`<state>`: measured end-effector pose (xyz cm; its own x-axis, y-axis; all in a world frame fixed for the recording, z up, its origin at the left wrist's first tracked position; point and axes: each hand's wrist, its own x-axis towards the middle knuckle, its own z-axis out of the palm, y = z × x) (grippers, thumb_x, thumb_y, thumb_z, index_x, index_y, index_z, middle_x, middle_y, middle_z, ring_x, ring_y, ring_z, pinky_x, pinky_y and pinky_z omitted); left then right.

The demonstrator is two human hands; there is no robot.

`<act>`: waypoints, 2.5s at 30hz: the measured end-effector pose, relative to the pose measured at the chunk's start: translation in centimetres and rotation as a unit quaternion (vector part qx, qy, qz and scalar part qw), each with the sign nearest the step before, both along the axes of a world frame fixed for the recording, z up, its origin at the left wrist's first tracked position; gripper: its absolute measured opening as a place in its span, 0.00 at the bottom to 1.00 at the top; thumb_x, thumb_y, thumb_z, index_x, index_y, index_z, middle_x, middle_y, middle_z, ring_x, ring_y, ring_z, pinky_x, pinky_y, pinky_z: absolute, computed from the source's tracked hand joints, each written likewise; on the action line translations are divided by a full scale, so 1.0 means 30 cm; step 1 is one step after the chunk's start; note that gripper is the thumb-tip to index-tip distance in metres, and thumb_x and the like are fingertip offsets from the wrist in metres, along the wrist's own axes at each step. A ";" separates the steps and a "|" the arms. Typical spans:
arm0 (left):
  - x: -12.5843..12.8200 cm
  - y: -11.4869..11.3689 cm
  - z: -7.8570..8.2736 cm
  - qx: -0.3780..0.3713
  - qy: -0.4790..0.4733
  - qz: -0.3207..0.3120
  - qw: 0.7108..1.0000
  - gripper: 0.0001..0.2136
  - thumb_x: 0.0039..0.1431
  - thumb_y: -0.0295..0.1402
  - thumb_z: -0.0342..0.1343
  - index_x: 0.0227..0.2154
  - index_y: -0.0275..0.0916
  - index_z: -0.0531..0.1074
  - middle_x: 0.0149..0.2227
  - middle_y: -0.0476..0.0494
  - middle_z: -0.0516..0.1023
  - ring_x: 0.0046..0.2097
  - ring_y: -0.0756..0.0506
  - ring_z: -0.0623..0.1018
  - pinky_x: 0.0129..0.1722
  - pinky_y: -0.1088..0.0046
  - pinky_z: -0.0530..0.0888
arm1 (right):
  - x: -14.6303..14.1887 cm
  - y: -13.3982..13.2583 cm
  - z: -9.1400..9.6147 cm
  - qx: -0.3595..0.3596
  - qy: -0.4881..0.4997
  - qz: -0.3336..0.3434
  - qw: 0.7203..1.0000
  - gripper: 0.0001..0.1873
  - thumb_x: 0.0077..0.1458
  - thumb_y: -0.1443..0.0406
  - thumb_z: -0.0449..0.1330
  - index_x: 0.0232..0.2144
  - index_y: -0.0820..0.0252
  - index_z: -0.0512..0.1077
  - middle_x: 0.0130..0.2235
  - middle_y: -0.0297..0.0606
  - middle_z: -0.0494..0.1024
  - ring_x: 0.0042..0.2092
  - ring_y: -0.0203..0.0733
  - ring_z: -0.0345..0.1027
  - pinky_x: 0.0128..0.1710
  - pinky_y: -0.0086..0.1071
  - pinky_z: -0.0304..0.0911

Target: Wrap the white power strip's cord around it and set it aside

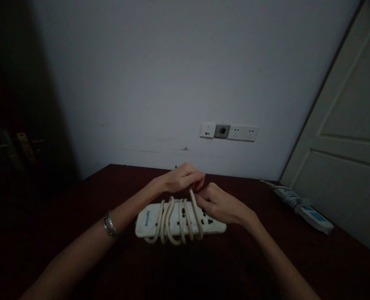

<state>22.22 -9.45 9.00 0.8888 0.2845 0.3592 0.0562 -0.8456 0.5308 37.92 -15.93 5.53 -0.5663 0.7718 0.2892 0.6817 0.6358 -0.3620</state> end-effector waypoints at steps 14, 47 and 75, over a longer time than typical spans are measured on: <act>-0.028 0.046 -0.053 -0.259 -0.009 -0.045 0.965 0.18 0.62 0.37 0.35 0.28 0.34 0.66 0.23 0.46 0.71 0.25 0.53 0.69 0.27 0.77 0.67 | 0.017 0.006 0.022 -0.087 0.145 0.028 0.985 0.24 0.52 0.52 0.54 0.16 0.66 0.70 0.17 0.29 0.59 0.21 0.27 0.48 0.21 0.25 0.46; -0.074 0.206 -0.187 -0.470 -0.181 0.198 0.841 0.19 0.47 0.42 0.59 0.39 0.35 0.67 0.32 0.38 0.75 0.30 0.45 0.76 0.28 0.68 0.74 | 0.080 0.136 -0.081 0.319 0.124 -0.348 0.873 0.21 0.47 0.54 0.58 0.41 0.59 0.66 0.29 0.33 0.77 0.29 0.42 0.72 0.26 0.28 0.57; -0.086 0.168 -0.193 -0.270 -0.299 0.131 0.906 0.24 0.40 0.35 0.63 0.42 0.39 0.64 0.38 0.45 0.71 0.36 0.48 0.71 0.36 0.74 0.66 | 0.082 0.034 0.040 0.063 0.296 -0.086 0.949 0.16 0.50 0.57 0.59 0.39 0.61 0.69 0.25 0.33 0.73 0.27 0.36 0.67 0.28 0.29 0.64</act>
